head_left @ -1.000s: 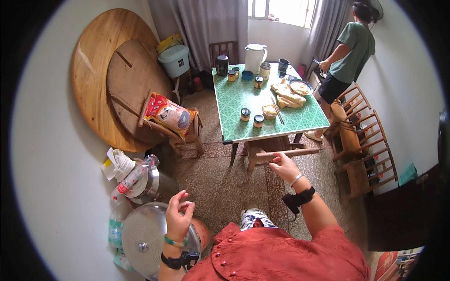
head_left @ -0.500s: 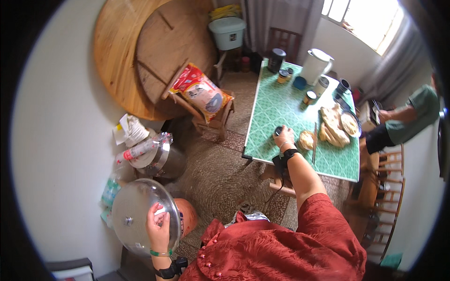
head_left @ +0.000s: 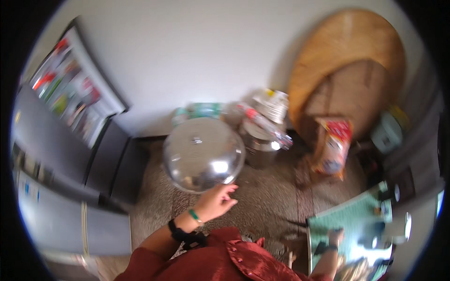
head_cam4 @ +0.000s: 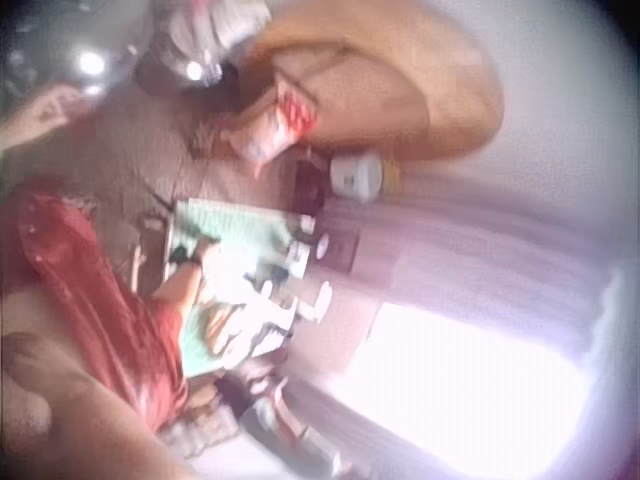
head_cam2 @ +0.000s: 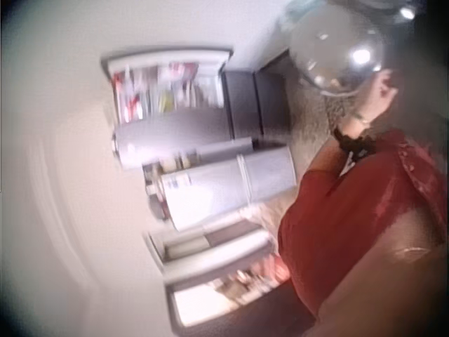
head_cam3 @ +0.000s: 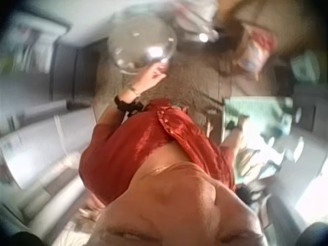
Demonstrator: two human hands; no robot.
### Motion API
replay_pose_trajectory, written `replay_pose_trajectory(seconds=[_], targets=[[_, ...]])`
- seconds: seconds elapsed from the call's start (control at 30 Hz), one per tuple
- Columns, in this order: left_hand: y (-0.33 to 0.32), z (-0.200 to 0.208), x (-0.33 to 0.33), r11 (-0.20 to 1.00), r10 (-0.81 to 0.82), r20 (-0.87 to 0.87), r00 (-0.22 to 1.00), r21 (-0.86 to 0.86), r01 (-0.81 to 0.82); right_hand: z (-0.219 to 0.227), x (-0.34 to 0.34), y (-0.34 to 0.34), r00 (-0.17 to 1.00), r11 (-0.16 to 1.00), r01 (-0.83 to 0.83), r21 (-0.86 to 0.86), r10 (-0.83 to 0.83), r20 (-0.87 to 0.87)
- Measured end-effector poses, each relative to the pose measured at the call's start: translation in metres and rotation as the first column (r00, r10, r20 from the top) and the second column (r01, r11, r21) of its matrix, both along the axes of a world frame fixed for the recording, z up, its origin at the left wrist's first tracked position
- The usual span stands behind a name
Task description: The person carries several jars from a living room table to a refrigerator in the dining area, places them inside, and then takes one jar into the kitchen where they use a large knife to scrape a label or residue from the lid before discarding a small piece of waste in a bin.
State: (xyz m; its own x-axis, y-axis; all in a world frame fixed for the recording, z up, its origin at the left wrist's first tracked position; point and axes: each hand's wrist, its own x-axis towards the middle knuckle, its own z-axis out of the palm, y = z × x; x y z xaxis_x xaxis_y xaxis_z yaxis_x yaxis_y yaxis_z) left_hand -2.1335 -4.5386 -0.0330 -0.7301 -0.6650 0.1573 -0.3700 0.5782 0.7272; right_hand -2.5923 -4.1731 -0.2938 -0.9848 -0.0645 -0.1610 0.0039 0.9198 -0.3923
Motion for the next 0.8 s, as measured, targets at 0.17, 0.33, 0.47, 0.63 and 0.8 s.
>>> replay_pose_trajectory(seconds=[0.17, 0.33, 0.47, 0.63, 0.8], targets=[[0.013, -0.015, 0.044, 0.988, 0.102, 0.047, 0.994, 0.113, -0.106, 0.055, 0.071, -0.117, 0.867, 0.847, -0.491, -0.203, 0.452, -0.208], [0.005, -0.016, 0.103, 0.994, 0.065, 0.121, 0.991, 0.081, -0.075, 0.140, 0.242, -0.255, 0.442, 0.324, -0.626, -0.709, 0.897, 0.019], [-0.001, -0.015, 0.186, 0.996, 0.077, 0.086, 0.993, 0.026, -0.080, 0.223, 0.397, -0.318, 0.054, 0.046, -0.614, -0.788, 0.998, 0.016], [0.000, 0.007, 0.309, 0.980, 0.132, -0.006, 0.991, 0.154, -0.129, 0.298, 0.547, -0.373, -0.374, -0.387, -0.688, -0.614, 0.914, -0.157], [0.002, 0.033, 0.427, 0.854, 0.413, -0.044, 0.910, 0.366, -0.370, 0.334, 0.678, -0.411, -0.519, -0.571, -0.586, -0.575, 0.810, -0.275]])
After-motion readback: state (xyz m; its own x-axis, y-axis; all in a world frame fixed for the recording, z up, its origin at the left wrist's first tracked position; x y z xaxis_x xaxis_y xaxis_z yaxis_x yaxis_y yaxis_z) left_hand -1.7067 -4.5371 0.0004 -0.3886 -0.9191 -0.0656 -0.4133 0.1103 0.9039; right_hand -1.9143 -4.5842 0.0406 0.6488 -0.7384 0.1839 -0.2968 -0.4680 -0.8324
